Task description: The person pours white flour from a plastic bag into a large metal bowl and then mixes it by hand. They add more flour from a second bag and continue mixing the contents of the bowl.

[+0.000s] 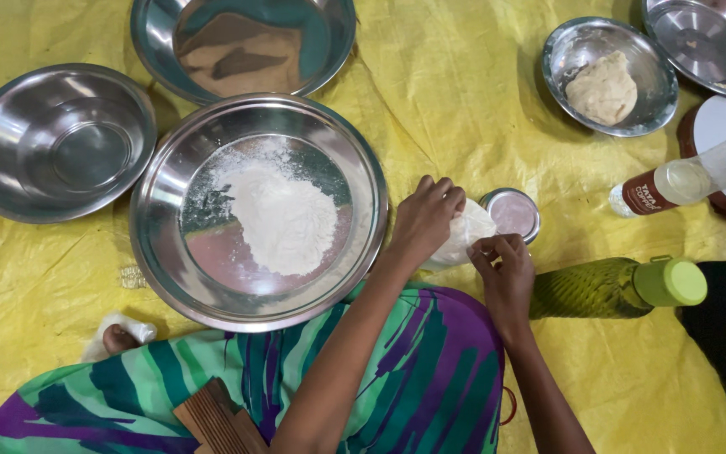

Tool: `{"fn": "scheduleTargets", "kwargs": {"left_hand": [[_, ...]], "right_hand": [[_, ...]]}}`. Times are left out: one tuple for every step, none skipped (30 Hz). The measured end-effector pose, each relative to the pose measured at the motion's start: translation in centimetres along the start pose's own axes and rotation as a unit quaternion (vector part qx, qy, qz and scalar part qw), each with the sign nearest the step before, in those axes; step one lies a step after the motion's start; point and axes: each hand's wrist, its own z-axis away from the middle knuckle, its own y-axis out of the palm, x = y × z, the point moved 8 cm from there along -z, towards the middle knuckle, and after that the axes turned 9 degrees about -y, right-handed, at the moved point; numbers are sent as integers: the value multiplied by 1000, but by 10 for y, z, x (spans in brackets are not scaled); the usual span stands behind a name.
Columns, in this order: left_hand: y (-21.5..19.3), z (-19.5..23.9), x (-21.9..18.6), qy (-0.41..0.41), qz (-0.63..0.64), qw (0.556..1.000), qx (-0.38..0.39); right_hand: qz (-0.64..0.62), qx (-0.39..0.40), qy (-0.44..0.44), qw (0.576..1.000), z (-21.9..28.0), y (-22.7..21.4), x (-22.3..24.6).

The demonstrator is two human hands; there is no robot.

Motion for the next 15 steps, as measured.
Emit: {"fn": "scheduleTargets", "kwargs": {"left_hand": [[0,-1,-1,-1,-4,1000,-1],[0,-1,-1,-2,-9,1000,-3],[-1,-1,-1,-5,-4,1000,-3],[-2,-1,-2,-7,1,1000,-4],[-4,-1,-3,-9,6,1000,-5],[-7,0,-3,-12,23,1000,-18],[-11,1,-3,-14,40,999,-32],[-15,2,-3,-17,57,997,-45],[-16,2,-3,-22,56,997,-42],[-16,1,-2,-27,54,997,-39],[-17,1,-2,-31,53,997,-36],[-16,1,-3,-33,57,997,-33],[-15,2,-3,-35,61,997,-30],[-14,1,-4,-36,65,997,-26],[-12,1,-3,-40,64,997,-20]], "right_hand": [[-3,-3,1,1000,2,-2,1],[-7,-6,1,1000,4,-4,2],[-10,-9,1,1000,5,-5,3],[1,-6,12,1000,6,-5,2],[12,-3,22,1000,7,-6,2],[23,0,32,999,9,-6,1],[28,2,36,999,10,-7,1],[33,5,40,999,11,-8,1],[39,8,44,998,13,-9,1],[41,11,47,998,14,-10,2],[43,14,50,998,15,-10,2],[45,17,53,997,16,-11,2],[43,18,52,998,16,-11,3],[41,18,51,998,16,-11,4],[39,17,50,998,17,-11,5]]}}
